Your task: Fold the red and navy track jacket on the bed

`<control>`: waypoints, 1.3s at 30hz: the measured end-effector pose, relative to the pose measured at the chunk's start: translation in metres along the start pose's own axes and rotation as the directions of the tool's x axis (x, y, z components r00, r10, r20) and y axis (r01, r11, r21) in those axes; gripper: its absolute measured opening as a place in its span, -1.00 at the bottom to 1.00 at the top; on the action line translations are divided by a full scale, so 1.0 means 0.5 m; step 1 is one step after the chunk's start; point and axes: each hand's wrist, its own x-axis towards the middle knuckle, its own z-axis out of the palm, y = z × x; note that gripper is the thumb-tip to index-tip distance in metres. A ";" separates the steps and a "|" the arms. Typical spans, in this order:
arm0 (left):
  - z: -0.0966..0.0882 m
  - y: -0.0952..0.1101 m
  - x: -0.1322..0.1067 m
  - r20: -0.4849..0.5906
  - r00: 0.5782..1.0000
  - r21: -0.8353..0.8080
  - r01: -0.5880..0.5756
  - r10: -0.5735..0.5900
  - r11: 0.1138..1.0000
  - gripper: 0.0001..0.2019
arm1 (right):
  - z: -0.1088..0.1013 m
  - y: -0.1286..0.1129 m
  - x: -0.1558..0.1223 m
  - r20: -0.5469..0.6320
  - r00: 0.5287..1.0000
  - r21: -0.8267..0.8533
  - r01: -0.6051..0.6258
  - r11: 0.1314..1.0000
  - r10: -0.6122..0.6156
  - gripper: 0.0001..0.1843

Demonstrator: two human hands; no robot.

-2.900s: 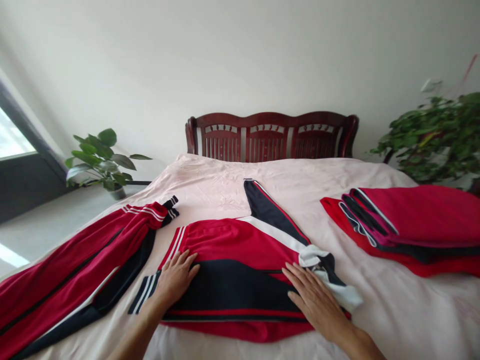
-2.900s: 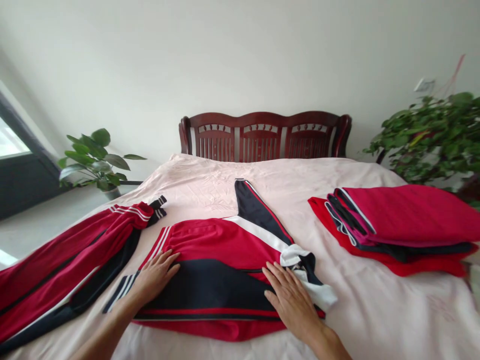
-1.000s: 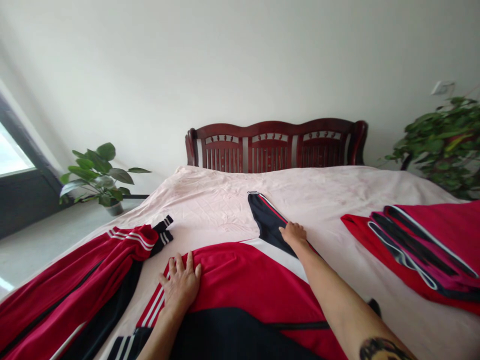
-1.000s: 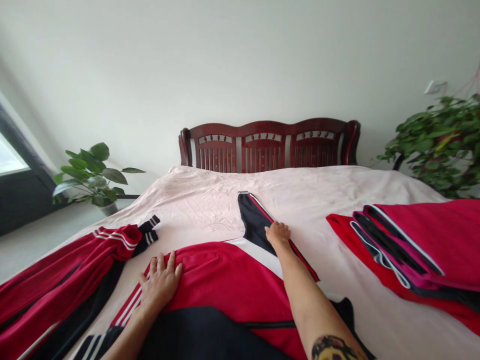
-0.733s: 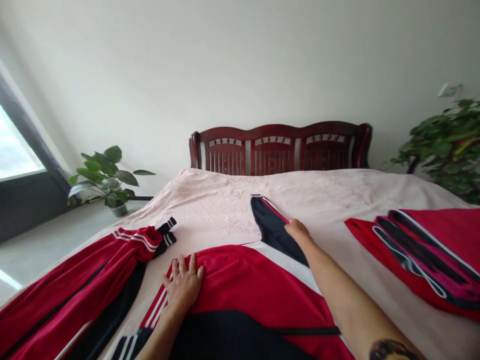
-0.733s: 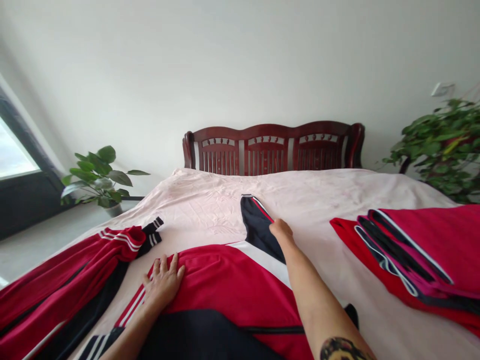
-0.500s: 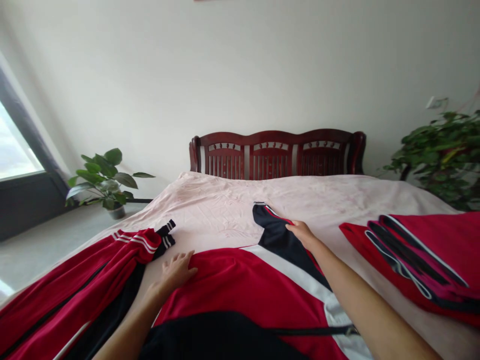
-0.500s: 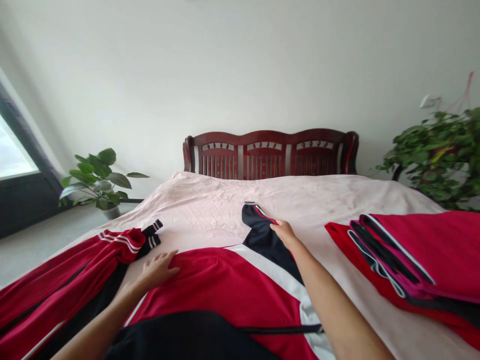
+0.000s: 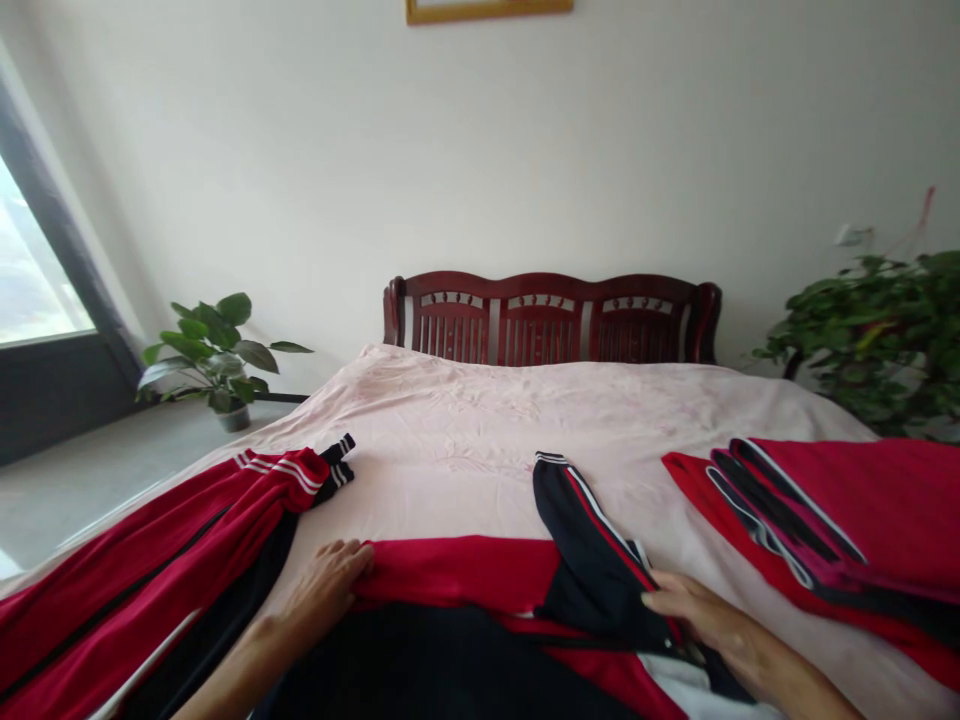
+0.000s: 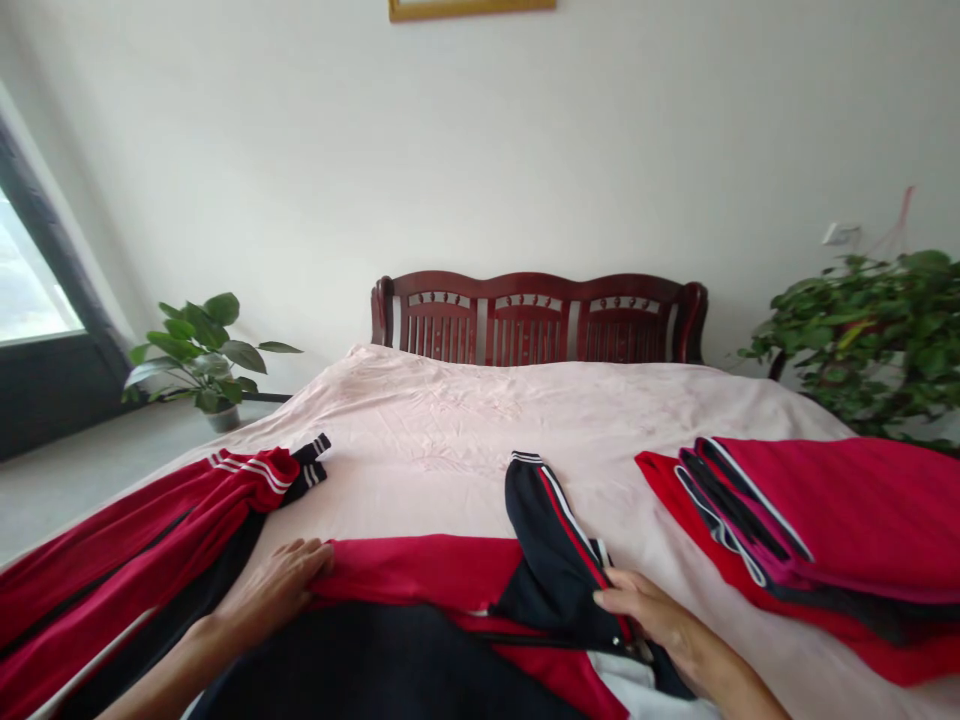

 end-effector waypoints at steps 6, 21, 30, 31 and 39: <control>-0.007 0.087 0.005 0.028 0.996 -0.122 -0.085 0.089 0.989 -0.59 | 0.021 -0.054 0.041 -0.023 0.996 0.083 -0.079 0.993 0.081 -0.56; 0.112 0.317 0.168 0.313 0.905 -0.869 0.395 0.288 -0.297 -0.29 | 0.166 -0.275 0.010 0.629 0.755 0.126 0.136 0.983 -0.185 -0.46; 0.077 0.325 0.163 0.144 0.986 -0.490 0.145 0.084 -0.859 -0.63 | 0.108 -0.205 -0.016 0.604 0.782 0.066 0.144 0.987 -0.155 -0.56; 0.064 0.306 0.146 0.085 0.996 -0.498 0.062 0.022 -0.865 -0.61 | 0.102 -0.199 -0.013 0.583 0.796 0.072 0.145 0.987 -0.160 -0.54; 0.070 0.218 0.118 -0.103 0.942 -0.822 0.101 -0.320 0.561 -0.53 | 0.147 -0.175 -0.005 0.641 0.756 0.001 0.170 0.985 -0.131 -0.39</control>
